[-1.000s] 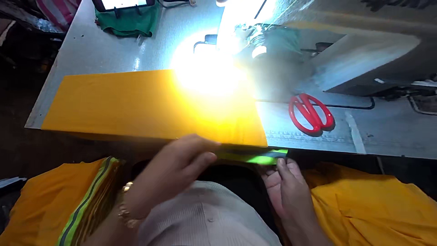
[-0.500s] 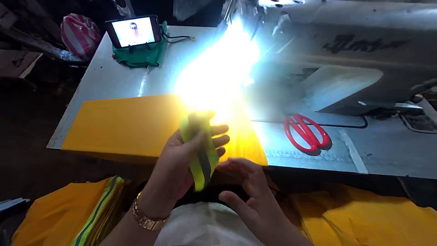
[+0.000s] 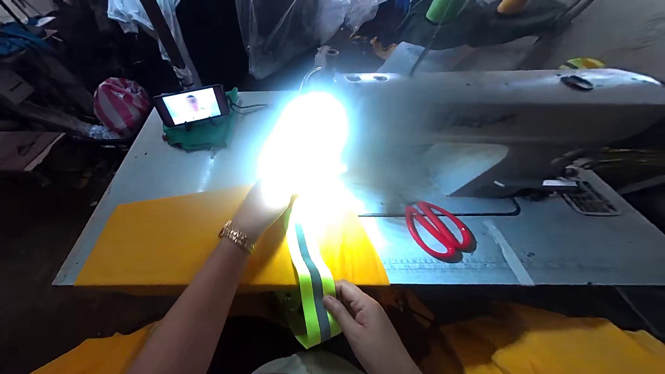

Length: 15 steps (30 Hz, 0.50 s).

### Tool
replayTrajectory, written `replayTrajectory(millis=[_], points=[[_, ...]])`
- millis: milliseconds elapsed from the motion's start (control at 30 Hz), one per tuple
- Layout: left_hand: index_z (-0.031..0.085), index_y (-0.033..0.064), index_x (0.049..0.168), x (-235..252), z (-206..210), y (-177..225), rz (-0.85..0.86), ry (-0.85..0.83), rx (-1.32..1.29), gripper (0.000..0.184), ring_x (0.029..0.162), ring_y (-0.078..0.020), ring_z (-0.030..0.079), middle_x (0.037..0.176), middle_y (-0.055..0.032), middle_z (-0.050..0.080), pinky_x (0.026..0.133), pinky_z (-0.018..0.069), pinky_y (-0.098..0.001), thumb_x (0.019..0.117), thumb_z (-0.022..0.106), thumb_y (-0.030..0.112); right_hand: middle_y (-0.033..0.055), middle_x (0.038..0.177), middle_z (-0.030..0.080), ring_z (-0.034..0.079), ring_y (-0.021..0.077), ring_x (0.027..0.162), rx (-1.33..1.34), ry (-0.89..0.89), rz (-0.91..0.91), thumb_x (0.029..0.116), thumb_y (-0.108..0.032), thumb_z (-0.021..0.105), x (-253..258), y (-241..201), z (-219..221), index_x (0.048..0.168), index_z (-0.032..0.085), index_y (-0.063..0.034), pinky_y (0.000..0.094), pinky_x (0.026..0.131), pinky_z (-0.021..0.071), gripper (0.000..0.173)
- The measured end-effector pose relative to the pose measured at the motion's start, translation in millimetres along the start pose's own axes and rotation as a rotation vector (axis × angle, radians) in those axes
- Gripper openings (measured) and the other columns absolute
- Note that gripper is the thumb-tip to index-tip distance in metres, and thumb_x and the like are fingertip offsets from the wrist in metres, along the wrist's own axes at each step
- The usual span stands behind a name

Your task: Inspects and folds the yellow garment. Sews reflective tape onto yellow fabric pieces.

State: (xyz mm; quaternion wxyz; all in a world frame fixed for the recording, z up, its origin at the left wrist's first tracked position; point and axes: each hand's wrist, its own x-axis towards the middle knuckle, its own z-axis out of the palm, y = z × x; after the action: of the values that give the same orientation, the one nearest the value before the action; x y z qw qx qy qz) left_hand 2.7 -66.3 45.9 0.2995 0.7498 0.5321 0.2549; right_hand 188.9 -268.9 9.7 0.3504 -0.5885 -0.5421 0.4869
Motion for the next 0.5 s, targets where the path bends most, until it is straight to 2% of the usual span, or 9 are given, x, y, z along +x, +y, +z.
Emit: replayTrajectory(millis=[33,100,167,233,300,333,400,433,500], points=[[0.068,0.0047,0.106,-14.6,-5.9,13.6,-0.060,0.016,0.043,0.027,0.080,-0.0249,0.065,0.090,-0.0128,0.067,0.072,0.0543,-0.0474,0.1077,0.053,0.027,0.0005,0.083,0.072,0.069,0.0066,0.075,0.025,0.008,0.008,0.1015,-0.015,0.060,1.1,-1.0,-1.4,0.103,0.068,-0.0053,0.0251,0.070,0.0591,0.013],[0.069,0.0062,0.103,-41.1,-16.0,30.6,-0.205,-0.007,0.171,0.034,0.073,-0.0288,0.064,0.082,-0.0129,0.065,0.065,0.0539,-0.0519,0.1084,0.050,0.034,-0.0002,0.081,0.071,0.068,0.0058,0.072,0.052,0.019,0.025,0.1014,-0.014,0.060,3.2,-2.7,-4.0,0.103,0.069,-0.0053,0.0244,0.068,0.0582,0.012],[0.069,0.0098,0.093,-64.1,-21.0,37.3,-0.362,-0.204,0.230,0.044,0.073,-0.0273,0.064,0.077,-0.0093,0.064,0.067,0.0534,-0.0529,0.1083,0.045,0.043,-0.0007,0.079,0.069,0.066,0.0048,0.070,0.092,0.013,0.028,0.1011,-0.013,0.060,5.7,-4.6,-4.8,0.101,0.068,-0.0048,0.0231,0.066,0.0561,0.011],[0.073,0.0108,0.093,-93.3,-15.9,32.8,-0.429,-0.467,0.084,0.062,0.077,-0.0240,0.068,0.080,-0.0060,0.069,0.074,0.0545,-0.0537,0.1078,0.033,0.056,-0.0004,0.081,0.071,0.067,0.0046,0.072,0.134,0.005,-0.012,0.1011,-0.011,0.060,7.8,-8.7,-5.5,0.102,0.068,-0.0040,0.0228,0.068,0.0574,0.011],[0.072,0.0125,0.093,-117.4,0.7,22.8,-0.371,-0.544,-0.275,0.062,0.076,-0.0120,0.067,0.081,0.0015,0.069,0.072,0.0570,-0.0407,0.1071,0.032,0.058,0.0011,0.086,0.073,0.070,0.0051,0.076,0.110,-0.007,-0.092,0.1021,-0.011,0.059,10.9,-15.7,-6.2,0.104,0.068,-0.0032,0.0234,0.071,0.0600,0.013],[0.071,0.0117,0.098,-124.2,10.7,21.1,-0.357,-0.498,-0.524,0.053,0.080,-0.0066,0.068,0.085,0.0038,0.070,0.074,0.0580,-0.0327,0.1073,0.039,0.053,0.0013,0.088,0.073,0.071,0.0051,0.079,0.076,-0.021,-0.127,0.1028,-0.013,0.058,11.5,-18.5,-5.8,0.105,0.069,-0.0035,0.0237,0.073,0.0603,0.014],[0.067,0.0028,0.120,-123.6,20.7,28.3,-0.395,-0.327,-0.985,0.032,0.091,-0.0108,0.072,0.098,-0.0030,0.075,0.085,0.0606,-0.0314,0.1065,0.051,0.028,0.0023,0.090,0.073,0.070,0.0053,0.081,0.001,-0.063,-0.171,0.1027,-0.015,0.059,10.9,-23.2,-3.4,0.105,0.070,-0.0040,0.0245,0.075,0.0598,0.016],[0.066,-0.0009,0.124,-115.8,18.7,34.1,-0.404,-0.213,-1.070,0.029,0.090,-0.0148,0.074,0.099,-0.0077,0.076,0.085,0.0614,-0.0334,0.1055,0.052,0.017,0.0035,0.091,0.073,0.070,0.0061,0.082,-0.024,-0.090,-0.178,0.1030,-0.016,0.059,10.1,-25.3,-2.0,0.106,0.070,-0.0036,0.0249,0.075,0.0593,0.017],[0.070,0.0017,0.113,-91.7,4.6,41.7,-0.368,-0.024,-0.878,0.022,0.080,-0.0132,0.072,0.090,-0.0066,0.075,0.075,0.0607,-0.0307,0.1046,0.054,0.013,0.0061,0.095,0.073,0.071,0.0085,0.085,-0.034,-0.134,-0.165,0.1034,-0.017,0.059,6.4,-25.8,0.6,0.110,0.068,-0.0019,0.0268,0.079,0.0596,0.019]])
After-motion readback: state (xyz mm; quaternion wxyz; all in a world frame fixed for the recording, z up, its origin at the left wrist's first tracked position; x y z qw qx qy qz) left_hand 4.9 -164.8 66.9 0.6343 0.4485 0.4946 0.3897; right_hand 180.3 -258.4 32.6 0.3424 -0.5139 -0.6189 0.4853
